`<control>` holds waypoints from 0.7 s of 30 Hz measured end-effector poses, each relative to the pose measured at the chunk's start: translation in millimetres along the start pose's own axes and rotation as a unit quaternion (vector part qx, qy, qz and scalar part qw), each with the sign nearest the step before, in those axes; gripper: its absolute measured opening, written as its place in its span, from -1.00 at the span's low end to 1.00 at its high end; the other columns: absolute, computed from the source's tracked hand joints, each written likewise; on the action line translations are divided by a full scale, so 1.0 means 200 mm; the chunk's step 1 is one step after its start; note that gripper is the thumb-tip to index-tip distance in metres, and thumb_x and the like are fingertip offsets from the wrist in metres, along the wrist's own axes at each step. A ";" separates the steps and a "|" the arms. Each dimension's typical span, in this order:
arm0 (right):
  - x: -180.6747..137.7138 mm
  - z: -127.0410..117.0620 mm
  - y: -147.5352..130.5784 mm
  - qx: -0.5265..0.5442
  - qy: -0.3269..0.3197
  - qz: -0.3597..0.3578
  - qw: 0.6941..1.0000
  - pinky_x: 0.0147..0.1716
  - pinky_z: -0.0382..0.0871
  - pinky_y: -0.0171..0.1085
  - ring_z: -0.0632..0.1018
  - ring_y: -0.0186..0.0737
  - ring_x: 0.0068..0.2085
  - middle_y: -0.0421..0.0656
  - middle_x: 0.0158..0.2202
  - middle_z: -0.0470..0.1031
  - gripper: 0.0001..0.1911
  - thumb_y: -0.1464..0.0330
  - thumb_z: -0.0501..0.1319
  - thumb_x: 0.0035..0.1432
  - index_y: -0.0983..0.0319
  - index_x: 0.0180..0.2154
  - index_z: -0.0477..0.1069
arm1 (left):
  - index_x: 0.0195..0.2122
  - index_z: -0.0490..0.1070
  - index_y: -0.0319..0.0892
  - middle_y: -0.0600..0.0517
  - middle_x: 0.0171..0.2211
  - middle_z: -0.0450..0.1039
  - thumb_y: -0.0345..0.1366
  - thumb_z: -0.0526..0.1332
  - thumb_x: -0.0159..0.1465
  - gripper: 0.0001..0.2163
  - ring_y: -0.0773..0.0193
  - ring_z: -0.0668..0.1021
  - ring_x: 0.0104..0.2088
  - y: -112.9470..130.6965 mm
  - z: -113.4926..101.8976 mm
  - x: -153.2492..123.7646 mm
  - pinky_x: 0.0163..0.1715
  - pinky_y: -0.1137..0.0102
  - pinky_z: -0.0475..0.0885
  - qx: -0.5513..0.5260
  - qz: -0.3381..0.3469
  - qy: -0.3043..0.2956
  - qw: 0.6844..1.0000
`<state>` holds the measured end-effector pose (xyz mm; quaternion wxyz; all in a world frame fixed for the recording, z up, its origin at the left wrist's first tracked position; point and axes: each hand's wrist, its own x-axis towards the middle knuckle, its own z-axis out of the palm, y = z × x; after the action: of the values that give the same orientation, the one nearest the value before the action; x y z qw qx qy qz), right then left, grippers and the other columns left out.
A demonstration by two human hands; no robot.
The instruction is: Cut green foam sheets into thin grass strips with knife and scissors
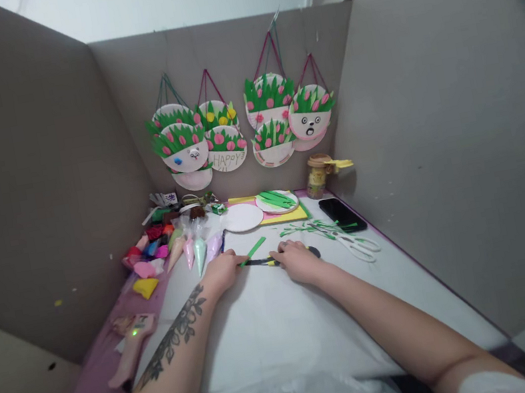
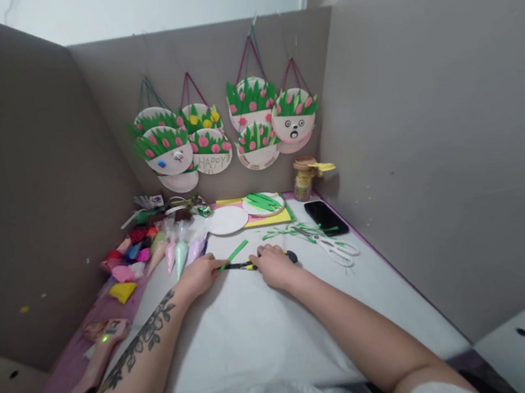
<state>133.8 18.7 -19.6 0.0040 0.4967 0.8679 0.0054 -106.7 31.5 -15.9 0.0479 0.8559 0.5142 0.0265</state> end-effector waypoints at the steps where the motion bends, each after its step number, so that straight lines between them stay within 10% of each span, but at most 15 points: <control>1: 0.00 0.00 -0.01 0.001 0.000 -0.002 1.000 -0.14 0.12 -0.16 0.35 0.00 -0.03 0.05 -0.07 0.38 -0.63 0.42 0.03 0.23 0.17 0.06 0.34 | 0.07 0.41 0.10 -0.03 -0.21 0.42 -0.38 0.07 0.22 -0.59 0.17 0.52 -0.19 0.00 0.00 0.00 -0.32 0.43 0.34 0.001 0.003 -0.004 1.000; 21: -0.02 -0.02 -0.05 0.009 -0.002 -0.027 1.000 -0.12 0.12 -0.14 0.34 0.01 -0.02 0.07 -0.04 0.36 -0.60 0.44 0.01 0.24 0.19 0.09 0.31 | -0.06 0.55 0.03 -0.07 -0.22 0.42 -0.16 0.03 0.31 -0.68 0.18 0.49 -0.24 -0.08 0.02 0.11 -0.25 0.42 0.33 -0.042 0.015 -0.047 0.998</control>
<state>126.6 10.7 -16.1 0.0017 0.4735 0.8808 -0.0037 -110.3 59.2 -20.8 0.1076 0.8609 0.4972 0.0088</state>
